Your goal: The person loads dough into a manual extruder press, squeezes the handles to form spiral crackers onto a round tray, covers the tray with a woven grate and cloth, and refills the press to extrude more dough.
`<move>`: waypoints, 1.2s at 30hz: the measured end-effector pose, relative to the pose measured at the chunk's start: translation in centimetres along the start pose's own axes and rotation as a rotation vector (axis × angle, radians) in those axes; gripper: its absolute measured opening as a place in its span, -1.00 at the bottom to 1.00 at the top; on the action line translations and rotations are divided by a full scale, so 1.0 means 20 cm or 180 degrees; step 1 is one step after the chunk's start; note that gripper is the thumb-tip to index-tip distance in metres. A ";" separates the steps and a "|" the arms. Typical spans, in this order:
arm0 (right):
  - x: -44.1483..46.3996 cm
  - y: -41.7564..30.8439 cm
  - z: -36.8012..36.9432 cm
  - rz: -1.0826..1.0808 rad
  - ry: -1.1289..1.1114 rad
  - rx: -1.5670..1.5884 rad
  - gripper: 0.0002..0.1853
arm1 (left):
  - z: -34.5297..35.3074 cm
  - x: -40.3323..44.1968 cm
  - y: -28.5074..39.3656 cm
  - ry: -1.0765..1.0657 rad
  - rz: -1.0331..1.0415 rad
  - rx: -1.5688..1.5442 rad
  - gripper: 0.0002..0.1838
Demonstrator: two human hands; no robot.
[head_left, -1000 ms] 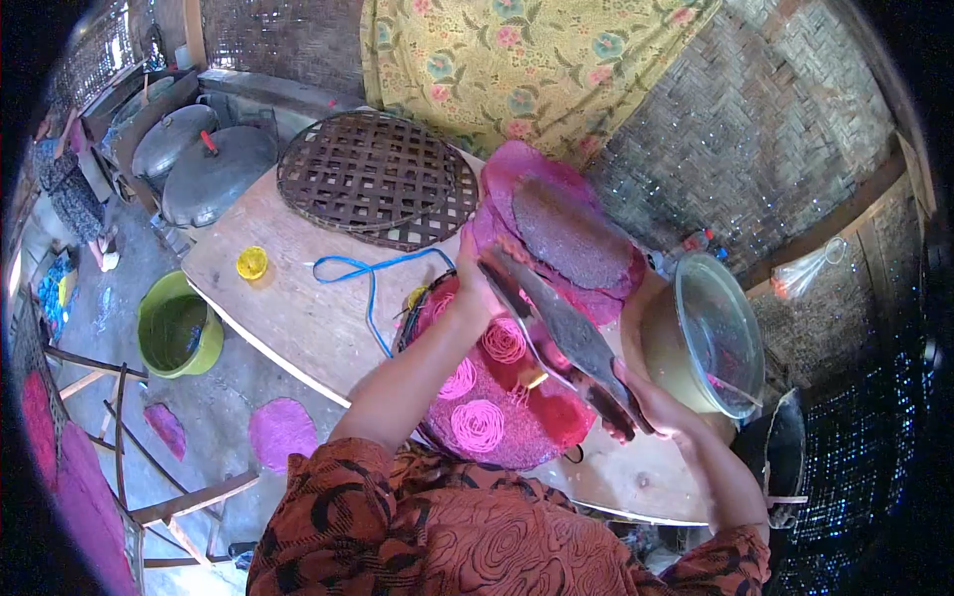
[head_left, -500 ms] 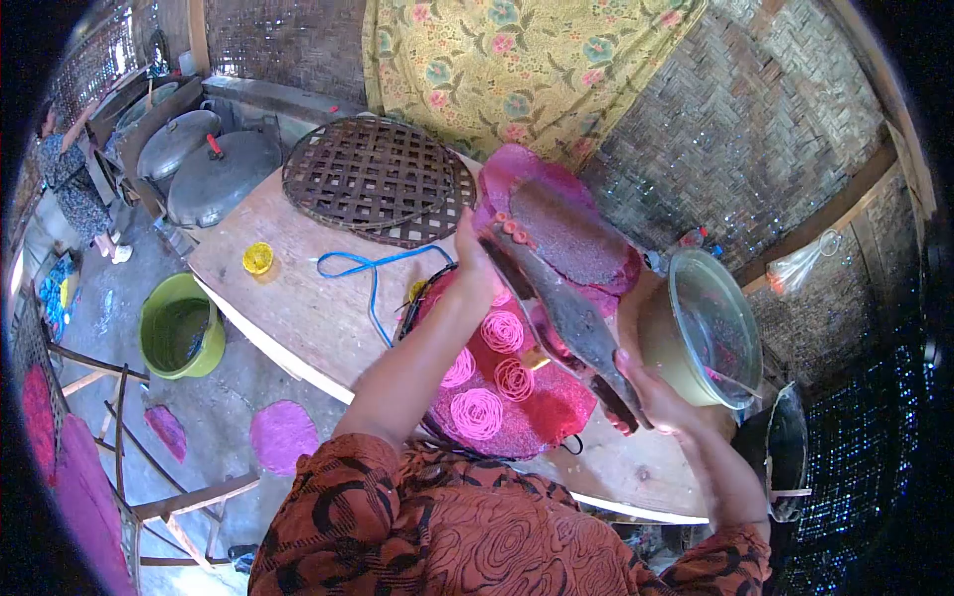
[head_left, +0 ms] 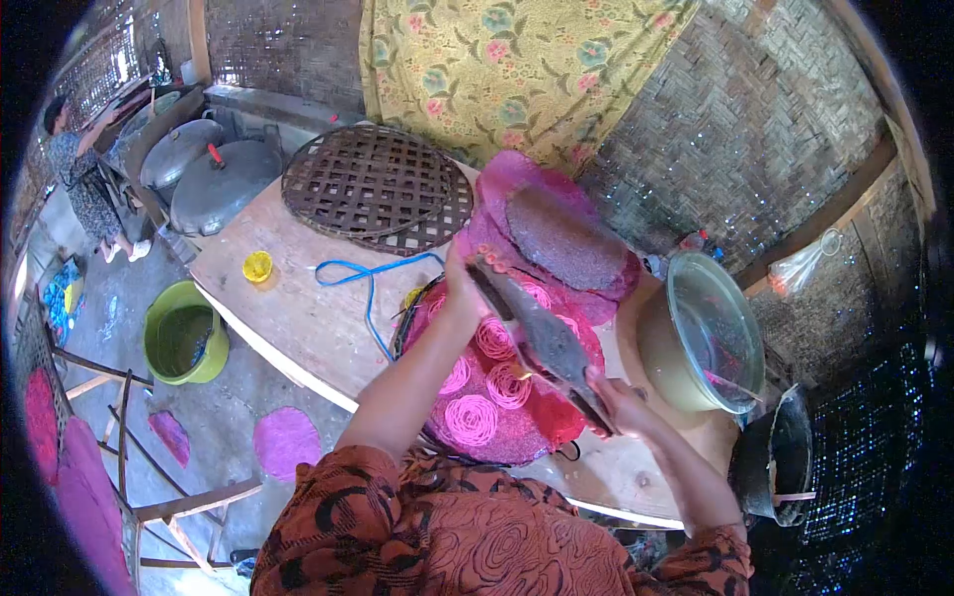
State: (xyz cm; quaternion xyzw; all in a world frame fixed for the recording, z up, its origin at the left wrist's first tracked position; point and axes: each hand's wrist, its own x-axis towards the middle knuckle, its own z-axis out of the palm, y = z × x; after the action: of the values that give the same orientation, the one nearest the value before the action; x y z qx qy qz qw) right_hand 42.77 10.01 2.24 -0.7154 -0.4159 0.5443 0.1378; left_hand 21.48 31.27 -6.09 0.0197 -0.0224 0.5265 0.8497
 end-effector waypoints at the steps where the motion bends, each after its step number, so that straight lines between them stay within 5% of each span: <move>1: 0.03 0.01 0.02 -0.0180 -0.0140 0.0072 -0.27 | -0.02 0.01 0.02 -0.0374 -0.0076 -0.0030 -0.53; 6: -0.04 -0.12 -0.06 -0.0241 -0.0645 0.0866 -0.29 | 0.24 0.07 0.04 -0.0490 0.0096 0.0505 -0.53; 8: -0.08 -0.19 -0.14 -0.0180 -0.0468 0.0668 -0.30 | 0.24 0.16 0.00 -0.0790 -0.0081 0.0063 -0.54; 13: -0.06 -0.22 -0.22 0.0010 -0.0134 0.0193 -0.31 | 0.04 0.25 -0.19 0.0068 0.0136 -0.0125 -0.52; 16: 0.05 -0.16 -0.26 0.0062 0.0152 -0.0042 -0.31 | -0.09 0.34 -0.18 -0.0338 0.0012 -0.0519 -0.47; 24: -0.13 -0.26 -0.20 -0.0151 0.0006 0.0377 -0.35 | 0.22 0.20 -0.15 0.0177 0.0225 0.0048 -0.53; 32: -0.07 -0.21 -0.21 -0.0399 0.0824 -0.0289 -0.44 | 0.21 0.29 -0.15 0.0100 0.0086 -0.0039 -0.52; 36: -0.05 -0.17 -0.17 -0.0408 0.0395 0.0228 -0.38 | 0.21 0.24 -0.09 -0.0078 0.0067 0.0234 -0.50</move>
State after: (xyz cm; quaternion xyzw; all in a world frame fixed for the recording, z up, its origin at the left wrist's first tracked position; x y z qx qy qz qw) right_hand 44.16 12.25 6.29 -0.7142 -0.4318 0.5036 0.2233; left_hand 25.14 34.52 -1.61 0.0571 -0.0137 0.5356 0.8424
